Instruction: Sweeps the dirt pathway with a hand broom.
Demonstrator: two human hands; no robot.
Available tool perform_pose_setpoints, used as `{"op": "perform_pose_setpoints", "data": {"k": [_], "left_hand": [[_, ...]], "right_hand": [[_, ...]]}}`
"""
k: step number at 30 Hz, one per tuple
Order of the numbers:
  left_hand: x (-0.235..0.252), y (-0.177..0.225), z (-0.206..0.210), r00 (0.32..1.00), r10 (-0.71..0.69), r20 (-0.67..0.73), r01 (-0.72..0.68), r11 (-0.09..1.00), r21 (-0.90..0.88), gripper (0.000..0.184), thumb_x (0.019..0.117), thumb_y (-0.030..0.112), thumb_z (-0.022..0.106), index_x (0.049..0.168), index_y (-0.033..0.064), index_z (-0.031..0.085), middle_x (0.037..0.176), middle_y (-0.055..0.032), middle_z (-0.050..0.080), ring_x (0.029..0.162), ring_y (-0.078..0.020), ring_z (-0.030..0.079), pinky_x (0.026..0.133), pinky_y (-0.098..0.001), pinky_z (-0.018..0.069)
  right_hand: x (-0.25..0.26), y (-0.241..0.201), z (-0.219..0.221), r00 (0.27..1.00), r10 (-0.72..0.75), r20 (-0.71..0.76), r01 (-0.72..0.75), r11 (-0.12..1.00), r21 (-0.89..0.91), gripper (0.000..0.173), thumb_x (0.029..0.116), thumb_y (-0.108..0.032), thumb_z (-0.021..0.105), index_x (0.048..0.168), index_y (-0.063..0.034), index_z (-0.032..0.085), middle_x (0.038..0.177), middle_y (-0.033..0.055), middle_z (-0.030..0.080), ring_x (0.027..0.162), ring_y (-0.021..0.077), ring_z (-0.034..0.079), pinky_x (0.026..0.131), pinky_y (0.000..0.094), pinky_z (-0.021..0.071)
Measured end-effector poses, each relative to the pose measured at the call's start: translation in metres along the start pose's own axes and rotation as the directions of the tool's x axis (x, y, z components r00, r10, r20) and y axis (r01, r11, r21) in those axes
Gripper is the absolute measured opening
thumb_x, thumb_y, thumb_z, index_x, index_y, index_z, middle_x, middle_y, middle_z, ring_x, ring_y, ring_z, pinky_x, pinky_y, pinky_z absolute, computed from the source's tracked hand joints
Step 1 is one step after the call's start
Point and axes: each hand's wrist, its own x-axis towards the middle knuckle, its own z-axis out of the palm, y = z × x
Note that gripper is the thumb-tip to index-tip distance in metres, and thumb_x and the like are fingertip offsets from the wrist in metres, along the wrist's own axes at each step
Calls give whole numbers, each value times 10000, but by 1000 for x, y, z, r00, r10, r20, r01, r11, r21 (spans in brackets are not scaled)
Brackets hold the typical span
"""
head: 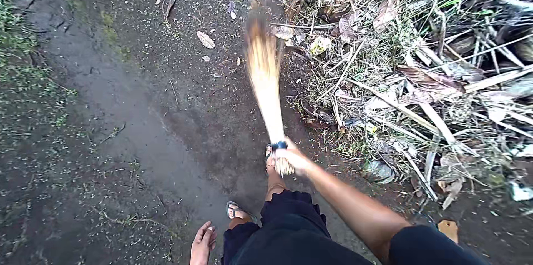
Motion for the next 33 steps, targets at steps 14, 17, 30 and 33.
{"op": "perform_pose_setpoints", "data": {"k": [14,17,30,33], "left_hand": [[33,27,-9,998,55,35,-54,998,-25,375,1081,175,499,1422,19,513,1278,-217,633,1017,-274,677,823,-412,558],[43,23,-10,999,-13,48,13,1000,-2,387,1088,171,485,1441,12,492,1296,-239,615,1040,-299,660,841,-433,544],[117,136,-67,990,97,104,-101,995,27,401,1081,197,502,1444,27,499,1288,-228,637,1055,-309,678,853,-457,561],[131,176,-91,984,159,80,-157,987,-27,397,1081,213,501,1437,37,509,1293,-204,639,1052,-285,684,851,-431,568]], "right_hand": [[-40,15,-118,936,202,-287,-188,979,76,264,961,-127,569,1208,-38,540,869,113,641,682,205,652,603,353,574],[-62,30,-78,956,98,-277,-119,991,-63,430,916,-83,618,1320,-3,496,957,149,651,751,248,675,673,415,599],[53,-75,13,971,228,-72,-199,939,280,199,1022,-206,460,1137,-57,525,798,106,633,610,190,632,527,320,551],[69,-110,0,934,38,-355,2,994,110,248,973,-122,570,1199,-25,540,841,124,637,652,213,647,574,354,573]]}}
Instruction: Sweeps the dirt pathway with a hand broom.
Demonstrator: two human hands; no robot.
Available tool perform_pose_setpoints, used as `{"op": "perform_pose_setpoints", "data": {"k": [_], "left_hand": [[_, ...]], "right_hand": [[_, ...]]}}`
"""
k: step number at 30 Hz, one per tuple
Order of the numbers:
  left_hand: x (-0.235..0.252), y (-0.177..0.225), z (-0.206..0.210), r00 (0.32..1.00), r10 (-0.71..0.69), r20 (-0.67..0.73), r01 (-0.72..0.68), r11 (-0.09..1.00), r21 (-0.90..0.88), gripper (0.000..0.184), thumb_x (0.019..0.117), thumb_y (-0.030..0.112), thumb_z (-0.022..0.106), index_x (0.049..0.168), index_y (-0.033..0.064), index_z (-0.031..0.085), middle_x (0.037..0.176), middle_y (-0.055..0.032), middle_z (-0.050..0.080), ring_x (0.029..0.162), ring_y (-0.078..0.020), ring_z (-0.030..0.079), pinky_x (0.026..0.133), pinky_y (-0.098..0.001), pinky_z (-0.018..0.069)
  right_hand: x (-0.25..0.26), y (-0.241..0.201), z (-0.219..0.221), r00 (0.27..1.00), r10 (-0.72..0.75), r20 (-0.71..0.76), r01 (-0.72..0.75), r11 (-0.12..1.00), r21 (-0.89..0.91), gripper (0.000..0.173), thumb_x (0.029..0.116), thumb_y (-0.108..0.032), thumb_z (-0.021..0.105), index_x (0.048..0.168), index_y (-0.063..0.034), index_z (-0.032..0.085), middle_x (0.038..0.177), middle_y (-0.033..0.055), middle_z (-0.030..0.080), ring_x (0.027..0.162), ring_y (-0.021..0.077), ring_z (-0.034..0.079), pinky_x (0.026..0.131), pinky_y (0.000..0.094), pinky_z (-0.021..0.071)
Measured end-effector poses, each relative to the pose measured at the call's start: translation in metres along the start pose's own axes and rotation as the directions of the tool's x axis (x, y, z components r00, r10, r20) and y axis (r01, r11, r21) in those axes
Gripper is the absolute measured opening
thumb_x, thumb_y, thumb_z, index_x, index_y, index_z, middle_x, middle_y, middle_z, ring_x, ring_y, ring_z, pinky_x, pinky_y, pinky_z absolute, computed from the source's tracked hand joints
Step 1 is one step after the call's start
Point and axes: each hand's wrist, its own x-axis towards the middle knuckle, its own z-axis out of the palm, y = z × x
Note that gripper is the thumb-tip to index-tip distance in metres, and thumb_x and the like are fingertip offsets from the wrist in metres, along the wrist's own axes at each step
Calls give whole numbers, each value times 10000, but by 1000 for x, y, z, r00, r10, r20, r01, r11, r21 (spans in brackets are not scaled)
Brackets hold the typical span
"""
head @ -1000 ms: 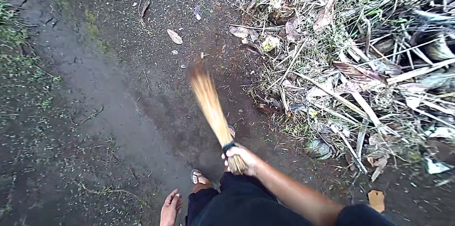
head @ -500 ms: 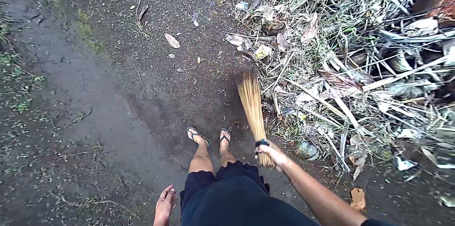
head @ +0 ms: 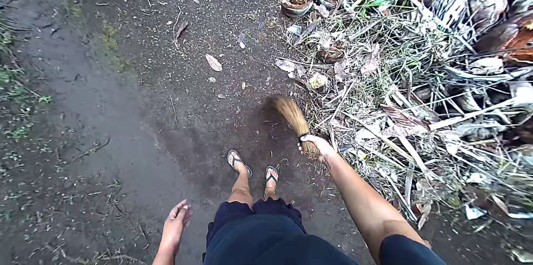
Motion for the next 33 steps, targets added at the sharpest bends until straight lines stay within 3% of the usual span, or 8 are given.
{"op": "perform_pose_setpoints", "data": {"k": [3,8,11,14,21,25,29,33], "left_hand": [[16,14,-13,999,-38,6,38,999,-5,382,1089,196,486,1435,34,507,1281,-206,636,1033,-278,680,838,-414,561],[36,0,-17,986,-161,40,159,987,30,381,1091,181,486,1438,25,501,1279,-233,622,1018,-294,664,829,-429,545],[47,-2,-18,979,-196,59,194,980,40,385,1086,183,500,1437,26,503,1302,-248,616,1065,-326,659,864,-461,542],[50,15,-21,983,-174,52,174,985,16,379,1085,186,506,1433,35,509,1297,-235,621,1060,-308,665,862,-445,545],[33,62,-12,995,-74,72,77,996,-47,349,1086,178,498,1398,33,550,1287,-203,635,1076,-277,666,889,-418,546],[9,103,45,967,31,251,-13,997,-75,313,1069,170,518,1306,2,634,1246,-165,689,1135,-242,662,975,-406,523],[-9,165,118,862,81,500,-39,995,-93,684,1007,388,624,1557,62,381,1433,-195,571,1284,-302,591,1060,-485,499],[5,183,146,907,58,417,63,960,-273,863,894,150,746,1593,130,241,1195,-222,637,917,-313,699,780,-477,613]], "right_hand": [[-30,36,24,995,-100,9,100,974,-203,403,942,-102,605,1316,17,513,976,162,653,758,252,667,682,426,592],[-117,102,93,960,123,252,-158,980,121,386,937,-93,546,1307,-53,442,942,136,659,706,231,670,613,388,594],[-112,111,125,873,256,415,-390,877,280,183,1000,-181,470,1121,-59,532,910,136,674,678,203,662,572,333,568],[-65,88,157,821,357,445,-462,874,151,203,1024,-231,457,1098,-66,547,858,119,656,653,188,648,547,306,552],[23,-28,133,995,-1,99,2,1000,-12,212,1006,-135,520,1184,-21,532,840,119,638,645,200,642,569,337,569],[4,-4,152,973,-232,11,216,890,-402,748,816,-117,762,1442,35,382,1159,232,634,964,302,677,843,478,582],[-66,23,186,899,-262,352,426,709,-561,1133,755,-364,860,1581,5,178,1319,255,598,1149,314,657,985,490,561],[-94,-6,185,770,53,636,460,645,-611,922,860,-448,789,1584,-69,362,1505,239,451,1181,284,622,999,419,537]]}}
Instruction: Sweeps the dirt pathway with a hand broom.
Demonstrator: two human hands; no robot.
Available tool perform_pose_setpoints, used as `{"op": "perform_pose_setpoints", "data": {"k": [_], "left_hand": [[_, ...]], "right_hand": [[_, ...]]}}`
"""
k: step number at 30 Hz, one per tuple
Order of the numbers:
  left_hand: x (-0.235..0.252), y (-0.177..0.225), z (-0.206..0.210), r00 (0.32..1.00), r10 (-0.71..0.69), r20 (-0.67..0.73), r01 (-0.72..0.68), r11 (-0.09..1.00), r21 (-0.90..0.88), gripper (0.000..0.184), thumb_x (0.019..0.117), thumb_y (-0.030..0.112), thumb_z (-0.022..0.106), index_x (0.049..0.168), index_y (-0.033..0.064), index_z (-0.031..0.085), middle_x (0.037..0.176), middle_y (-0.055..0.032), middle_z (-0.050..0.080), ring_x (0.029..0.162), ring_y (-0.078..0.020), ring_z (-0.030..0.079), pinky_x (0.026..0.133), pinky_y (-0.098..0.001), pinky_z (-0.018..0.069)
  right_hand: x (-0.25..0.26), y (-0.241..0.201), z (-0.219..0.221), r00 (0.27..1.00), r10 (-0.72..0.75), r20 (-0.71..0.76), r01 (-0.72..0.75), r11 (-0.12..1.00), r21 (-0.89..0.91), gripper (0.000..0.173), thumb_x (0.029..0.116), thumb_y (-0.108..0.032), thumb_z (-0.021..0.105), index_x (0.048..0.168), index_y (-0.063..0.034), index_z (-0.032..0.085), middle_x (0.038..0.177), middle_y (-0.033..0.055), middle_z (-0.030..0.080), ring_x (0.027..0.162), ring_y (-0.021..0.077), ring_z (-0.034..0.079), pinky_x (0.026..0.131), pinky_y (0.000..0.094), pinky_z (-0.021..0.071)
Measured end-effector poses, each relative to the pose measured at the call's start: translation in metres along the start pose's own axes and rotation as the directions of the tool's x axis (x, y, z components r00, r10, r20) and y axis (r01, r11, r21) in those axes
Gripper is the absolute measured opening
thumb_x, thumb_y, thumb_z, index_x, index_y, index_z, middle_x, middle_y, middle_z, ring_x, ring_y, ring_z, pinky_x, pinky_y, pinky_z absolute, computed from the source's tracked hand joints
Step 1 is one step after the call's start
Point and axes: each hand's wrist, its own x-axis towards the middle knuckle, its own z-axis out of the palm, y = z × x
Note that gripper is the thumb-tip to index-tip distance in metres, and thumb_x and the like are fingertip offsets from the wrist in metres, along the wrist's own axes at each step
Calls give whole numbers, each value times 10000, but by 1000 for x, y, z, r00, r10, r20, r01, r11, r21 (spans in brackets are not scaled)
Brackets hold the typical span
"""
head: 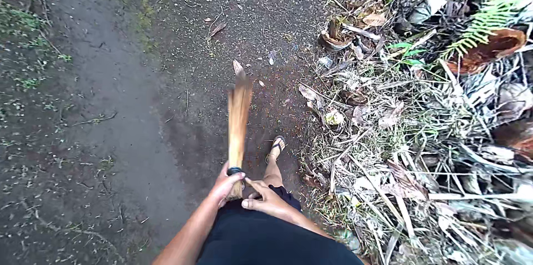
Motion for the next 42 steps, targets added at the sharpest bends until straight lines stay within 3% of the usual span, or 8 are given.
{"op": "perform_pose_setpoints", "data": {"k": [6,9,13,16,19,30,37,42], "left_hand": [[37,-15,-30,930,-98,-355,-51,920,-388,707,1031,247,586,1593,230,157,937,-155,631,715,-264,671,617,-425,597],[72,10,-19,893,-201,-403,-65,828,-557,395,1052,314,531,1394,147,426,898,-108,645,718,-203,669,631,-359,595],[149,60,89,956,-253,-150,116,793,-598,212,1029,246,499,1146,71,526,821,-73,632,669,-173,644,599,-318,570],[175,67,219,964,-216,157,256,915,-313,451,977,161,596,1404,145,449,916,-107,634,727,-208,642,644,-368,567],[154,81,278,907,-217,360,282,950,-137,977,927,145,651,1640,323,7,1046,-147,622,773,-232,657,675,-399,582],[5,57,134,987,-162,-16,158,978,-136,1199,738,159,791,1635,350,20,1129,-179,650,862,-328,706,714,-489,625],[145,106,117,940,-132,-316,-62,841,-537,350,1042,193,485,1375,140,395,873,-91,628,703,-186,663,627,-331,590],[217,151,241,990,-103,99,128,945,-299,643,988,134,569,1545,228,262,943,-115,624,743,-218,659,650,-368,584]], "right_hand": [[-21,61,-149,906,310,-288,-247,940,234,656,978,-215,666,1549,-45,390,1328,208,621,1090,305,675,916,471,574],[-55,104,-211,778,482,-402,-308,852,424,543,1028,-159,586,1528,-46,406,1265,227,638,1007,297,682,855,452,574],[-112,134,-262,616,645,-452,-408,752,518,478,1049,-93,497,1517,-42,409,1219,249,629,932,272,674,803,424,565],[-130,144,-288,566,699,-436,-455,707,542,490,1035,-69,497,1515,-31,408,1154,236,634,877,239,672,766,390,569],[-122,141,-312,574,714,-402,-475,689,547,476,1046,-66,482,1516,-39,411,1160,235,630,879,239,668,757,386,563],[-71,124,-364,679,651,-338,-459,737,497,460,1048,-67,499,1505,-63,445,1150,235,654,890,274,681,768,410,570],[-105,142,-363,632,697,-339,-469,692,549,488,1035,-34,488,1514,-16,396,1207,230,606,860,209,659,743,349,559],[-118,168,-363,590,745,-312,-513,644,568,517,1034,-60,494,1535,-37,369,1180,231,620,878,219,663,764,373,562]]}}
